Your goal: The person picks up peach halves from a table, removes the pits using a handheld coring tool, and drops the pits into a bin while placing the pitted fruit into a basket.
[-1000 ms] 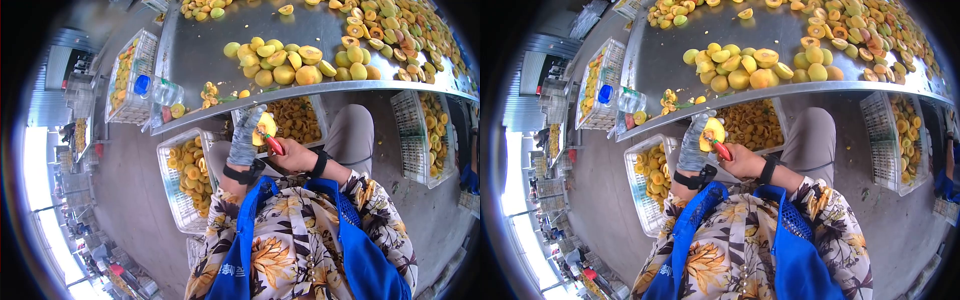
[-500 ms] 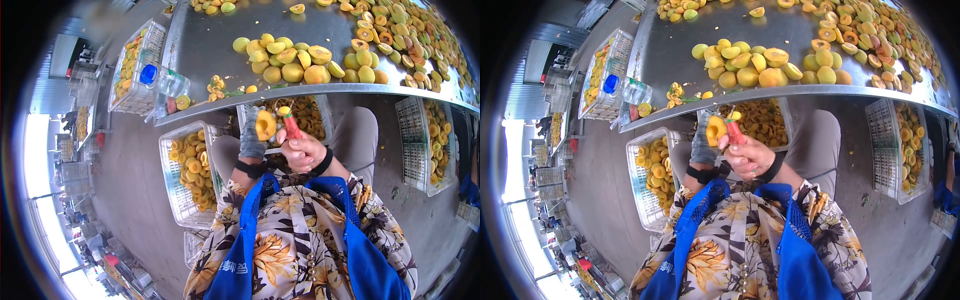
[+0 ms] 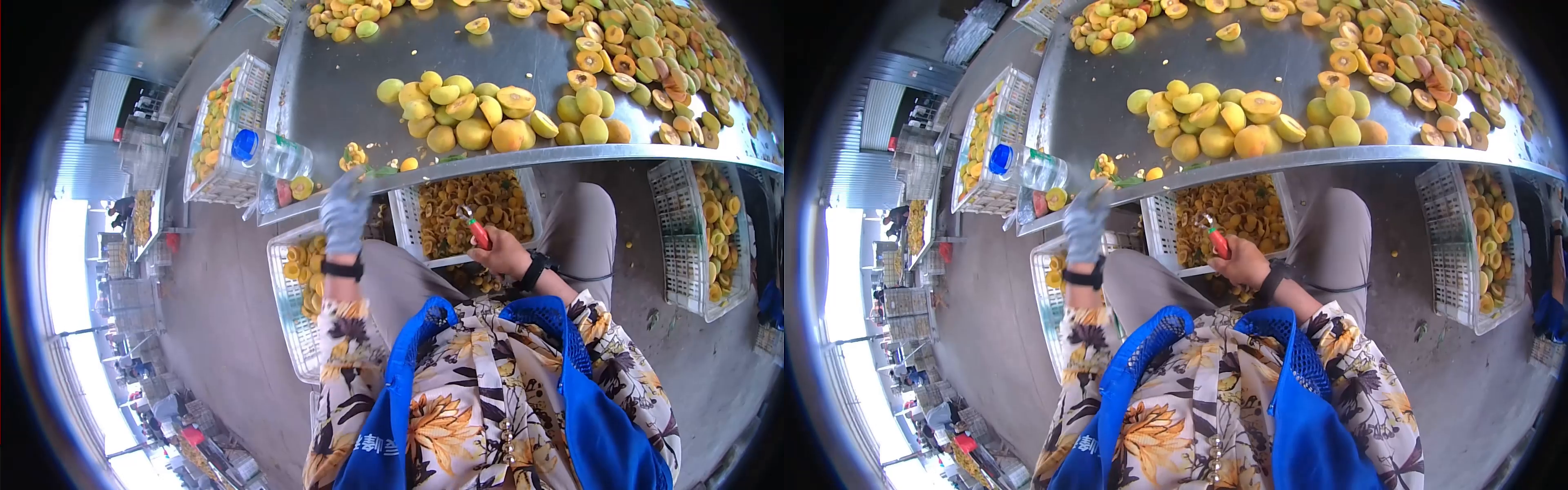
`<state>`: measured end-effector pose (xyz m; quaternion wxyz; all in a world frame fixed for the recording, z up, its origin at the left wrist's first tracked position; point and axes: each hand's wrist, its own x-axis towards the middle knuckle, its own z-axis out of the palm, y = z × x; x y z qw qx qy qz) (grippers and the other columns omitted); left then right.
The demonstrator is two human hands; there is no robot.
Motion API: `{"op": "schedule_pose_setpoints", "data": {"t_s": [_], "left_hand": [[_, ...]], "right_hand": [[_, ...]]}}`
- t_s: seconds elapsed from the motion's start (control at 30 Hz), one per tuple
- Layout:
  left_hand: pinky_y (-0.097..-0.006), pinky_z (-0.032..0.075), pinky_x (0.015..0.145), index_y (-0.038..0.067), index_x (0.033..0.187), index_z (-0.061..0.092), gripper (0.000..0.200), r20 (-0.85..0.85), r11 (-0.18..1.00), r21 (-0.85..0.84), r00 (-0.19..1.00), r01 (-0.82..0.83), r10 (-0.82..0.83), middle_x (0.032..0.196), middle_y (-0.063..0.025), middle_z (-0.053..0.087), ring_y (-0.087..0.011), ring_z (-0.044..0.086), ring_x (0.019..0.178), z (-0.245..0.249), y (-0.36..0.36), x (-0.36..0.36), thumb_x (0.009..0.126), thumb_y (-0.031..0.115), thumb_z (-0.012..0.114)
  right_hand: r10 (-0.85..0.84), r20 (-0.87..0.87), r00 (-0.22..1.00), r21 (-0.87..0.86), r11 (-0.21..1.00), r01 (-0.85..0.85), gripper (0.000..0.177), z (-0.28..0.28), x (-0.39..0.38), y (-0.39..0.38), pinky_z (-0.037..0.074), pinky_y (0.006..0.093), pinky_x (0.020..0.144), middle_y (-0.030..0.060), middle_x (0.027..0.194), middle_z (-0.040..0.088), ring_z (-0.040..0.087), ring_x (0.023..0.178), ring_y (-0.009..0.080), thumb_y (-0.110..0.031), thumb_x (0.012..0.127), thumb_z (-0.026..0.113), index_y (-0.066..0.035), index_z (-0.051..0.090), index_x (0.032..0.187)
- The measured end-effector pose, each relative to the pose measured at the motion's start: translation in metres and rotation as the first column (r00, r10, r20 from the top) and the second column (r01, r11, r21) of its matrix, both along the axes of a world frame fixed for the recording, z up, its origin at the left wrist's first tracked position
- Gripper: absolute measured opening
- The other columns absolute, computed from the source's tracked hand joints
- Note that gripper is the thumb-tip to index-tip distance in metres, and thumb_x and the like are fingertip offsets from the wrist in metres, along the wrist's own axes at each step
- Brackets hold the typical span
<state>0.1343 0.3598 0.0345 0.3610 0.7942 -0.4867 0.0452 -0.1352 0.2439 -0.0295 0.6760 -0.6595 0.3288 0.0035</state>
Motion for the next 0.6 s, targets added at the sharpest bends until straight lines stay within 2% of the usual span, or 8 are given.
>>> {"op": "schedule_pose_setpoints", "data": {"t_s": [0.03,0.07,0.2,0.33,0.4,0.47,0.5,0.6], "left_hand": [[-0.0341,0.048,0.077,0.01,0.104,0.061,0.03,0.236,0.985,0.145,0.963,0.095,-0.128,0.097,-0.0137,0.063,-0.027,0.061,0.085,-0.006,-0.034,0.002,0.079,0.027,0.063],[-0.0341,0.048,0.076,0.01,0.105,0.061,0.034,0.052,0.948,0.316,0.999,-0.031,0.015,0.096,-0.0158,0.063,-0.0288,0.06,0.091,0.011,-0.078,-0.023,0.08,0.033,0.062],[-0.0403,0.042,0.092,0.011,0.124,0.047,0.064,0.022,0.587,0.809,1.0,-0.008,-0.017,0.12,-0.015,0.053,-0.0309,0.051,0.11,0.002,-0.181,-0.043,0.075,0.049,0.061],[-0.0386,0.043,0.091,0.01,0.123,0.048,0.065,-0.019,0.483,0.875,1.0,0.011,0.012,0.12,-0.0135,0.053,-0.03,0.052,0.11,-0.007,-0.204,-0.025,0.07,0.043,0.068],[-0.0371,0.045,0.089,0.008,0.118,0.053,0.062,-0.009,0.465,0.884,0.997,0.045,-0.078,0.117,-0.0146,0.055,-0.0295,0.054,0.105,0.0,-0.191,-0.021,0.068,0.04,0.071],[-0.0363,0.049,0.08,0.004,0.114,0.054,0.059,-0.082,0.734,0.676,0.996,0.068,-0.017,0.103,-0.0153,0.061,-0.027,0.059,0.095,-0.002,-0.161,-0.015,0.066,0.033,0.073],[-0.0346,0.051,0.075,0.004,0.114,0.054,0.057,-0.407,0.888,0.421,0.914,0.185,0.003,0.102,-0.0137,0.061,-0.0248,0.06,0.093,-0.001,-0.14,-0.015,0.066,0.029,0.072],[-0.029,0.053,0.064,0.003,0.116,0.05,0.051,-0.901,0.932,-0.344,0.238,0.111,-0.361,0.103,-0.0121,0.058,-0.0205,0.06,0.089,0.007,-0.08,-0.031,0.07,0.016,0.066]], "right_hand": [[0.003,-0.006,1.0,0.012,1.0,-0.003,0.029,0.004,-0.003,0.001,0.041,0.029,0.038,0.0083,0.058,0.054,0.051,0.04,0.0147,-0.021,0.075,0.063,0.001,0.048,0.087],[0.005,-0.015,1.0,0.024,1.0,-0.005,0.03,0.006,-0.007,0.001,0.041,0.0294,0.038,0.0091,0.059,0.055,0.052,0.04,0.0151,-0.021,0.075,0.063,0.001,0.048,0.088],[-0.003,-0.053,0.999,-0.038,0.999,0.001,0.033,0.006,-0.024,0.0,0.042,0.0299,0.037,0.0109,0.061,0.056,0.053,0.038,0.0164,-0.023,0.074,0.064,0.001,0.05,0.092],[0.051,0.011,0.999,-0.242,0.969,-0.047,0.038,-0.006,-0.029,0.005,0.041,0.0275,0.036,0.0088,0.063,0.055,0.052,0.038,0.0138,-0.023,0.076,0.063,0.001,0.046,0.1],[0.013,0.049,0.999,-0.298,0.954,0.002,0.037,-0.006,-0.026,0.006,0.044,0.0316,0.041,0.0112,0.063,0.056,0.055,0.043,0.0218,-0.021,0.076,0.062,0.0,0.045,0.101],[-0.08,0.048,0.996,-0.4,0.912,0.093,0.036,-0.009,-0.023,0.005,0.046,0.0427,0.064,0.0205,0.078,0.059,0.058,0.073,0.0391,-0.018,0.073,0.062,-0.003,0.048,0.102],[-0.091,0.087,0.992,-0.421,0.899,0.119,0.038,-0.003,-0.022,0.005,0.046,0.0433,0.066,0.0199,0.079,0.059,0.057,0.075,0.0389,-0.017,0.073,0.062,-0.005,0.048,0.107],[-0.034,0.359,0.933,-0.669,0.688,0.283,0.041,0.007,-0.013,0.002,0.046,0.0437,0.066,0.0189,0.077,0.058,0.057,0.074,0.0382,-0.016,0.075,0.063,-0.008,0.046,0.111]]}}
